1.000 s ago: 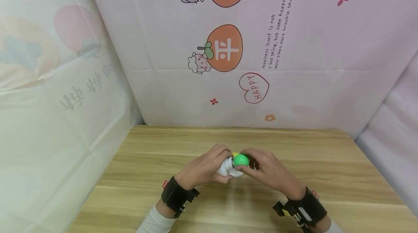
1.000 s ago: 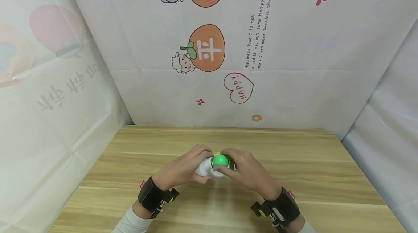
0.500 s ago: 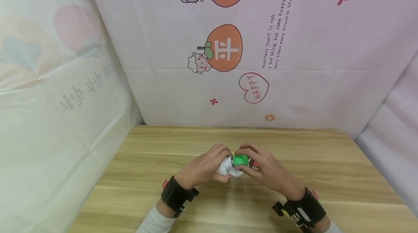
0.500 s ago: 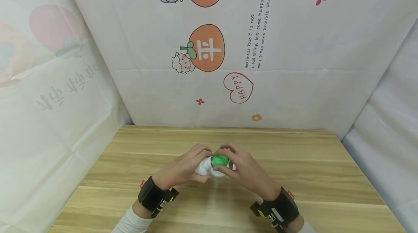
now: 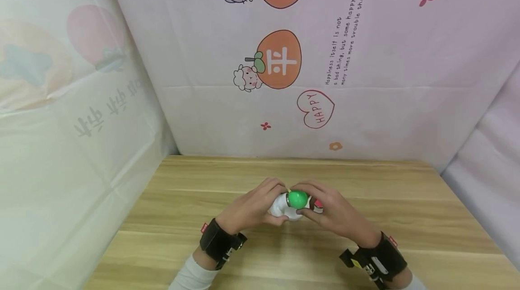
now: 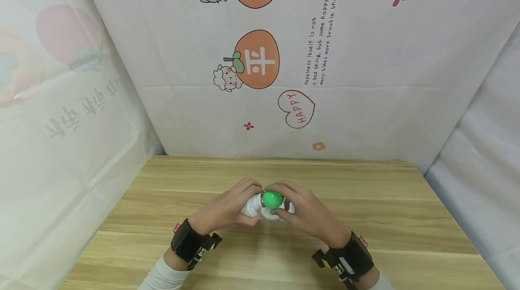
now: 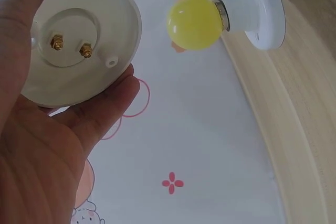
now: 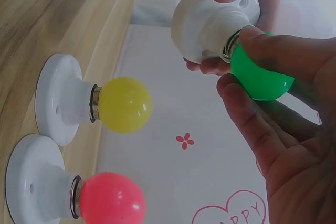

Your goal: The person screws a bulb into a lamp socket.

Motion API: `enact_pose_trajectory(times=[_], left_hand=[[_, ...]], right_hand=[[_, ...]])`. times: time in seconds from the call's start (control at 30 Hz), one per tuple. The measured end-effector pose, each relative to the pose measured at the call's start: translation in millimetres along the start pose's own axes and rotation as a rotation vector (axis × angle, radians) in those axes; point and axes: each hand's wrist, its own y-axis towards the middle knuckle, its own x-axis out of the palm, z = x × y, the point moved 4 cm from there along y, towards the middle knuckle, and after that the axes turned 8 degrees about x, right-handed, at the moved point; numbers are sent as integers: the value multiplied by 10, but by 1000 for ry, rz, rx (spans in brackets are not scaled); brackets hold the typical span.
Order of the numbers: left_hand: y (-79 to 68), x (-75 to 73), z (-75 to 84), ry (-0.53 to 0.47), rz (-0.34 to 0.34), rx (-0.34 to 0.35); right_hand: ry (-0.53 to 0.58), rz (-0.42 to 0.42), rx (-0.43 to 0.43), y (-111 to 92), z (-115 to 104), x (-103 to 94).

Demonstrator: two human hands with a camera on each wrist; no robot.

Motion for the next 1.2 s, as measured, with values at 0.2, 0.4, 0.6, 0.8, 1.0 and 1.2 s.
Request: enact_pose_trajectory(times=[0.2, 0.4, 0.6, 0.8, 1.0, 1.2], left_hand=[[6, -9, 7, 23, 6, 19], [15, -21, 25, 31, 9, 27], [13, -15, 26, 38, 10, 39], [4, 1, 22, 49, 11, 43], [5, 4, 34, 43, 1, 37], [0, -2, 51, 35, -1, 31]], right_hand=[[-12, -7, 16, -4, 10, -11], [-7, -13, 35, -13, 17, -15], [9, -28, 41, -8, 7, -8], [2, -39, 43, -12, 9, 3], [-10, -39, 45, -21, 0, 12], [-24, -14, 47, -20, -12, 22]])
